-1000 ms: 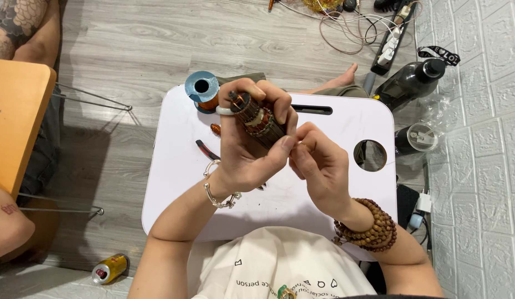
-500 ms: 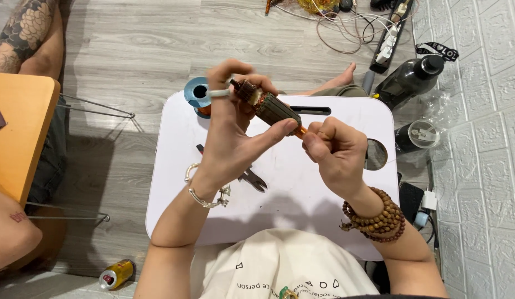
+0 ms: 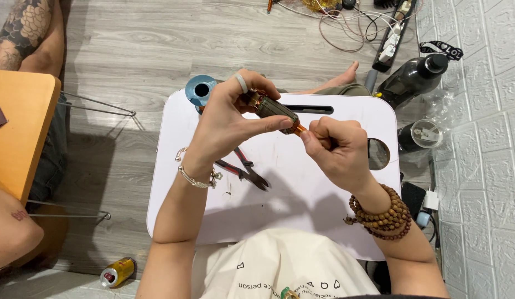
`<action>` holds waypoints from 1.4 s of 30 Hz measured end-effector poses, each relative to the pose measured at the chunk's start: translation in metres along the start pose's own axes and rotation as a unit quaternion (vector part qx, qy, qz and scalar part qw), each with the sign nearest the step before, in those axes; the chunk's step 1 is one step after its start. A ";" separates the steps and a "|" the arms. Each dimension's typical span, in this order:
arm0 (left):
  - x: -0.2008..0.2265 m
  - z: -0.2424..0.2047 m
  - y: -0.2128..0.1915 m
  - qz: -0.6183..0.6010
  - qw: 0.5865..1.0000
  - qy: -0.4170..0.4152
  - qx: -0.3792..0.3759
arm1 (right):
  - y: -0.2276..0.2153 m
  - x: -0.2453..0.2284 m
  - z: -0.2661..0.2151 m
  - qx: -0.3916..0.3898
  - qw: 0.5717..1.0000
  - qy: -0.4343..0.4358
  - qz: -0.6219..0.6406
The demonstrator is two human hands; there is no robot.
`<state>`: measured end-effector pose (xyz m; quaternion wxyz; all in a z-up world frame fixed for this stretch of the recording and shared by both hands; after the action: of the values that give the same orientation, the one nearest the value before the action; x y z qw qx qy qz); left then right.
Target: Winding copper wire onto a motor armature by hand
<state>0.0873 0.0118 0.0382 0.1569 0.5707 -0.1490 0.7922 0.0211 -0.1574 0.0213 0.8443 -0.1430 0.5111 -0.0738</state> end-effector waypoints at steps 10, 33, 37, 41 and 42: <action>-0.037 0.016 0.005 -0.037 0.982 -0.102 -0.155 | -0.008 -0.010 0.010 -0.059 0.998 -0.025 -0.002; 0.002 -0.008 0.029 0.282 0.931 0.070 -0.220 | -0.035 -0.043 0.000 0.051 0.961 -0.101 -0.252; 0.008 -0.008 0.025 0.287 0.932 0.086 -0.203 | -0.055 -0.013 -0.017 0.081 0.990 -0.069 -0.089; 0.017 -0.006 0.014 0.277 0.943 0.120 -0.139 | -0.063 0.002 -0.022 0.084 0.988 -0.013 0.126; 0.021 -0.005 0.010 0.273 0.945 0.146 -0.106 | -0.061 0.003 -0.022 0.057 0.986 -0.017 0.158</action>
<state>0.0724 0.0060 0.0565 0.0145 0.3661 -0.3576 0.8590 0.0044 -0.2196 0.0282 0.8608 -0.0130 0.5076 0.0341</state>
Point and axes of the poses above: each hand's wrist, its own z-axis towards the middle knuckle, its own y-axis out of the palm, x = y × z, the point moved 6 cm from there along z, towards the middle knuckle, and after that the axes turned 6 degrees about -z, right-handed, at the moved point
